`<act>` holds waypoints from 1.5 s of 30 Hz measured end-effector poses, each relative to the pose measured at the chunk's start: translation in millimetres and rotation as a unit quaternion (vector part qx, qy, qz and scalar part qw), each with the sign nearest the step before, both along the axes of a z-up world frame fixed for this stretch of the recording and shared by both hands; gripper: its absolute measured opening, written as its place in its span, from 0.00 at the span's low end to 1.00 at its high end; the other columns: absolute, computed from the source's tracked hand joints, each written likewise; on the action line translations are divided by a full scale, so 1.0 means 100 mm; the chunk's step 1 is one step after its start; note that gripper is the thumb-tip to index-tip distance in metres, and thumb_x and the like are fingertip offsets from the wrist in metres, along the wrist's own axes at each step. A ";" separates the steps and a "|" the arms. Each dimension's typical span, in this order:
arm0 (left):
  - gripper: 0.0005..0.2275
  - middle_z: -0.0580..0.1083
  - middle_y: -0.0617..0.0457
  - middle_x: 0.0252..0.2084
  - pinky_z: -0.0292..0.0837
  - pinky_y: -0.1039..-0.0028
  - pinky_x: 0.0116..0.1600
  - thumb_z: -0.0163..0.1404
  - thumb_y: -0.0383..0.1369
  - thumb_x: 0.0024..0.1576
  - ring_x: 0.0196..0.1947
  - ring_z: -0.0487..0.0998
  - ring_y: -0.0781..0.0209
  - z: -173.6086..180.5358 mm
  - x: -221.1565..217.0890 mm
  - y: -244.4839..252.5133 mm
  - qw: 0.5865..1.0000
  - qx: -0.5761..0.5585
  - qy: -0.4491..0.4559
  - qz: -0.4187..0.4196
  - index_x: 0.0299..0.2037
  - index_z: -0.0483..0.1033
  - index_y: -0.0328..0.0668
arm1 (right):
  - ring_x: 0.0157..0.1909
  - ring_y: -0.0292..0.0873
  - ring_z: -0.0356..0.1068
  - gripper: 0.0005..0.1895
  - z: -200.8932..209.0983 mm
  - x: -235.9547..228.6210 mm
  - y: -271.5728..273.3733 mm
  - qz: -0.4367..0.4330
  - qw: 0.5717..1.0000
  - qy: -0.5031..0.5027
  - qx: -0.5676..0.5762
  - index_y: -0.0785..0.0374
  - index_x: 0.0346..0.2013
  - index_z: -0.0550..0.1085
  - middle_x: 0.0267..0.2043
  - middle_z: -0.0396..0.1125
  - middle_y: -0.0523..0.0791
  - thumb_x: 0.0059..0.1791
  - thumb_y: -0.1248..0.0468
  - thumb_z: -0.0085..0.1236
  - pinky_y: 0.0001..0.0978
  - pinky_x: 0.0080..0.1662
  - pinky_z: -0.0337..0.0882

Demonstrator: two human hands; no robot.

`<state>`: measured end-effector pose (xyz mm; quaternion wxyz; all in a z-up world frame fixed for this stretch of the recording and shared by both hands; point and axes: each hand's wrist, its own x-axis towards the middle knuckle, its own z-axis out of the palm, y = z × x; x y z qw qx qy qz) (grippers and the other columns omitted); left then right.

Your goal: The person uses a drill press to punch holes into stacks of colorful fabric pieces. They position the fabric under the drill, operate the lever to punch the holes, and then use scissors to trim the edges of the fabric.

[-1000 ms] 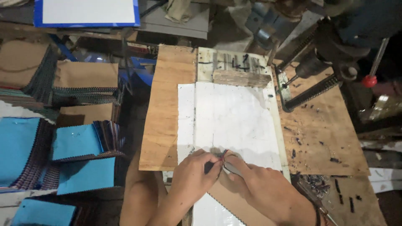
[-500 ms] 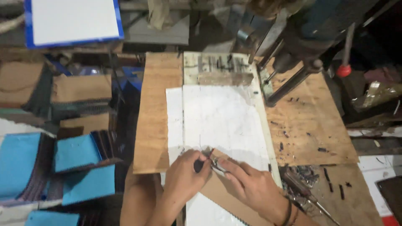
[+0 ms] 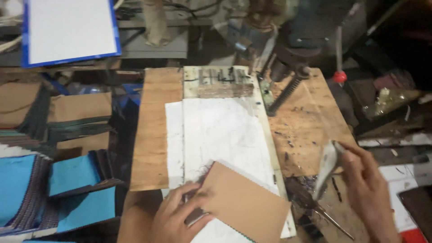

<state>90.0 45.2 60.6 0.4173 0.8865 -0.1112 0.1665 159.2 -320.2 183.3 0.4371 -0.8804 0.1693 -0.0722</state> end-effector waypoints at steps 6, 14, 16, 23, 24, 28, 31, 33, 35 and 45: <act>0.11 0.73 0.55 0.53 0.74 0.63 0.47 0.59 0.40 0.55 0.47 0.80 0.59 -0.07 0.23 0.00 0.984 0.141 -0.108 -0.028 0.47 0.80 0.60 | 0.49 0.71 0.76 0.20 -0.13 0.05 -0.50 -0.024 0.904 0.277 -0.324 0.31 0.63 0.68 0.45 0.79 0.61 0.57 0.42 0.40 0.56 0.45 0.72; 0.14 0.70 0.49 0.62 0.69 0.59 0.63 0.46 0.29 0.64 0.61 0.72 0.50 0.19 0.66 -0.33 0.995 0.064 -0.031 0.072 0.58 0.77 0.52 | 0.49 0.66 0.69 0.22 -1.01 -0.22 -1.01 0.145 0.888 -0.113 -0.421 0.43 0.58 0.76 0.56 0.67 0.58 0.49 0.57 0.61 0.60 0.56 0.72; 0.15 0.72 0.51 0.64 0.67 0.65 0.65 0.48 0.34 0.62 0.64 0.72 0.55 0.24 0.32 -0.38 0.995 -0.028 0.072 0.060 0.58 0.76 0.48 | 0.51 0.62 0.71 0.23 -0.82 -0.28 -0.80 0.159 0.876 -0.082 -0.447 0.43 0.58 0.75 0.56 0.68 0.53 0.48 0.56 0.59 0.58 0.54 0.73; 0.43 0.52 0.56 0.80 0.59 0.61 0.74 0.68 0.38 0.46 0.78 0.54 0.61 -0.58 -0.63 -0.49 0.916 -0.265 0.302 0.018 0.73 0.59 0.49 | 0.68 0.49 0.65 0.32 -0.77 -0.65 0.16 0.276 0.924 -0.185 -0.191 0.61 0.68 0.65 0.66 0.65 0.52 0.47 0.67 0.56 0.40 0.70 0.62; 0.43 0.52 0.56 0.80 0.59 0.61 0.74 0.68 0.38 0.46 0.78 0.54 0.61 -0.40 -0.65 -0.68 0.915 -0.267 0.301 0.017 0.73 0.59 0.49 | 0.68 0.49 0.65 0.32 -0.82 -0.73 0.32 0.277 0.923 -0.184 -0.194 0.61 0.68 0.65 0.66 0.65 0.52 0.47 0.67 0.56 0.40 0.70 0.62; 0.47 0.47 0.49 0.81 0.74 0.60 0.65 0.54 0.63 0.46 0.78 0.56 0.49 -0.02 -0.71 -1.10 0.928 -0.300 0.171 0.138 0.75 0.51 0.54 | 0.82 0.48 0.32 0.48 -1.05 -0.93 0.88 0.294 0.951 0.085 0.051 0.50 0.76 0.39 0.83 0.26 0.44 0.49 0.46 0.52 0.54 0.71 0.43; 0.39 0.47 0.54 0.82 0.66 0.61 0.70 0.53 0.45 0.51 0.77 0.57 0.54 0.18 -0.73 -1.14 0.920 -0.299 0.218 0.129 0.75 0.50 0.60 | 0.82 0.43 0.33 0.50 -0.91 -0.94 1.20 0.246 0.952 0.146 0.109 0.45 0.77 0.32 0.84 0.15 0.39 0.48 0.57 0.49 0.44 0.57 0.58; 0.35 0.52 0.58 0.81 0.61 0.68 0.72 0.52 0.27 0.55 0.79 0.53 0.62 0.11 -0.72 -1.09 0.927 -0.265 0.225 0.137 0.74 0.56 0.61 | 0.81 0.37 0.45 0.50 -0.96 -0.96 1.28 0.197 0.958 0.175 0.114 0.40 0.76 0.32 0.84 0.16 0.34 0.47 0.67 0.48 0.29 0.41 0.86; 0.36 0.49 0.53 0.81 0.68 0.63 0.70 0.57 0.40 0.56 0.79 0.51 0.57 -0.23 -0.69 -0.98 0.925 -0.289 0.233 0.081 0.75 0.52 0.59 | 0.83 0.50 0.23 0.53 -1.27 -0.99 1.21 0.279 0.956 0.032 0.083 0.54 0.77 0.38 0.83 0.23 0.49 0.42 0.74 0.51 0.52 0.75 0.33; 0.20 0.63 0.58 0.73 0.77 0.64 0.56 0.54 0.29 0.60 0.61 0.76 0.55 -0.33 -0.66 -0.73 0.989 -0.077 0.096 0.081 0.63 0.77 0.58 | 0.71 0.38 0.63 0.28 -1.00 -1.12 1.23 0.250 0.939 -0.184 -0.149 0.54 0.61 0.74 0.77 0.55 0.46 0.45 0.70 0.56 0.29 0.71 0.56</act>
